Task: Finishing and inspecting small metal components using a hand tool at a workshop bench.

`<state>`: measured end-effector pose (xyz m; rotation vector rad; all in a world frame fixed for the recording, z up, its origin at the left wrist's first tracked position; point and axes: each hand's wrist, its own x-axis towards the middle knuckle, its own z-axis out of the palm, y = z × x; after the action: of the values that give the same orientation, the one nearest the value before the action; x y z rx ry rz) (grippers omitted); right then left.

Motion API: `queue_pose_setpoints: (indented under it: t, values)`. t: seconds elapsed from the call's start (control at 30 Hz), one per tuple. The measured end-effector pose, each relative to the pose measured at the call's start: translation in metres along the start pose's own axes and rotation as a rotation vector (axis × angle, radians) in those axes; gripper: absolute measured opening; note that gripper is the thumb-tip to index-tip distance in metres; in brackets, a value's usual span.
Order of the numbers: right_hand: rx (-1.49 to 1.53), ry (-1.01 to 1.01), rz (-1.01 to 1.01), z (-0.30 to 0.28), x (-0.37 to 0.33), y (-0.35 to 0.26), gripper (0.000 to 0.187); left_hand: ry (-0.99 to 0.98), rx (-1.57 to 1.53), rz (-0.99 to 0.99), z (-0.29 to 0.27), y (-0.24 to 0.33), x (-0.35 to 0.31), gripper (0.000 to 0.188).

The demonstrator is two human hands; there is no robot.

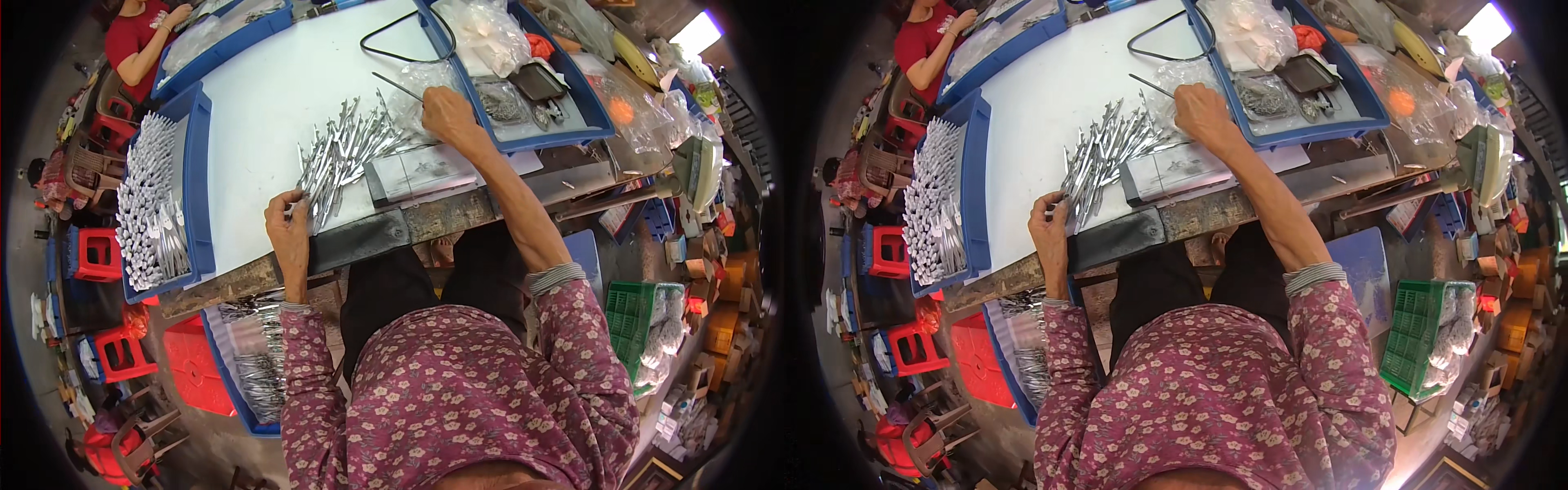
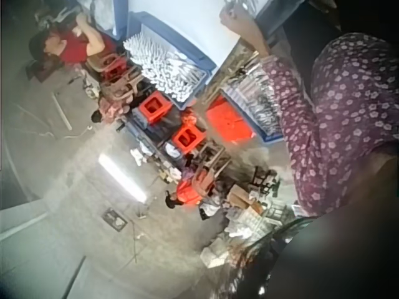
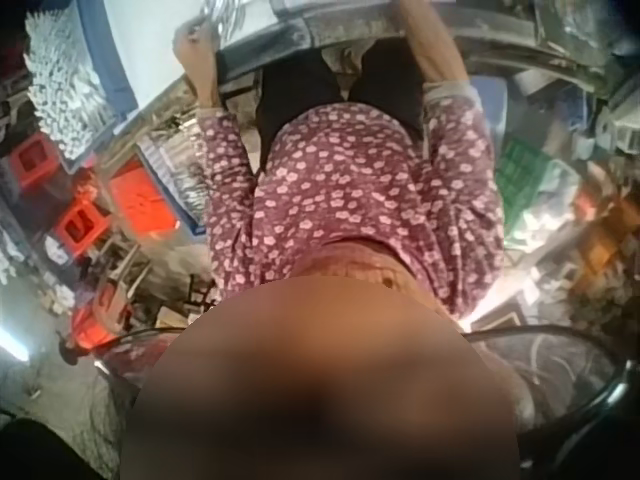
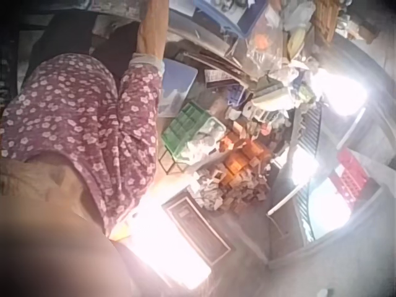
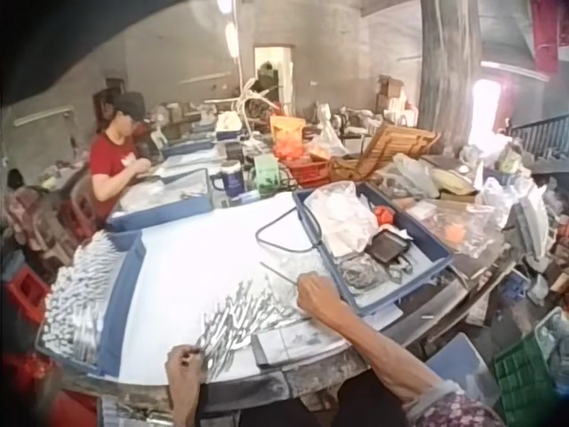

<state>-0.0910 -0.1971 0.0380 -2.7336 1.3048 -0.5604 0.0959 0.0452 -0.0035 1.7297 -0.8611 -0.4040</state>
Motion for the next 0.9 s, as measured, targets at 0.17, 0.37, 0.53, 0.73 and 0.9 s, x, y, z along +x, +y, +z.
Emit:
queue_pose_setpoints:
  t: [0.17, 0.37, 0.53, 0.73, 0.9]
  values:
    - [0.017, 0.043, 0.023, 0.016, 0.006, 0.004, 0.016, 0.037, -0.149, 0.025, -0.002, 0.003, -0.005, 0.017]
    - [0.126, -0.022, 0.07, 0.003, 0.007, 0.011, 0.022, 0.076, -0.301, 0.08, -0.001, 0.016, -0.01, 0.016]
    - [0.607, -0.031, 0.187, -0.019, -0.005, 0.01, 0.019, 0.044, -0.237, 0.093, -0.003, 0.037, -0.017, 0.014]
    - [1.067, -0.119, 0.218, -0.045, -0.036, -0.002, 0.011, -0.057, -0.207, 0.177, 0.009, 0.068, -0.023, 0.016]
    - [1.218, -0.151, 0.23, -0.061, -0.056, -0.008, 0.012, -0.189, -0.147, 0.234, 0.026, 0.081, -0.026, 0.017]
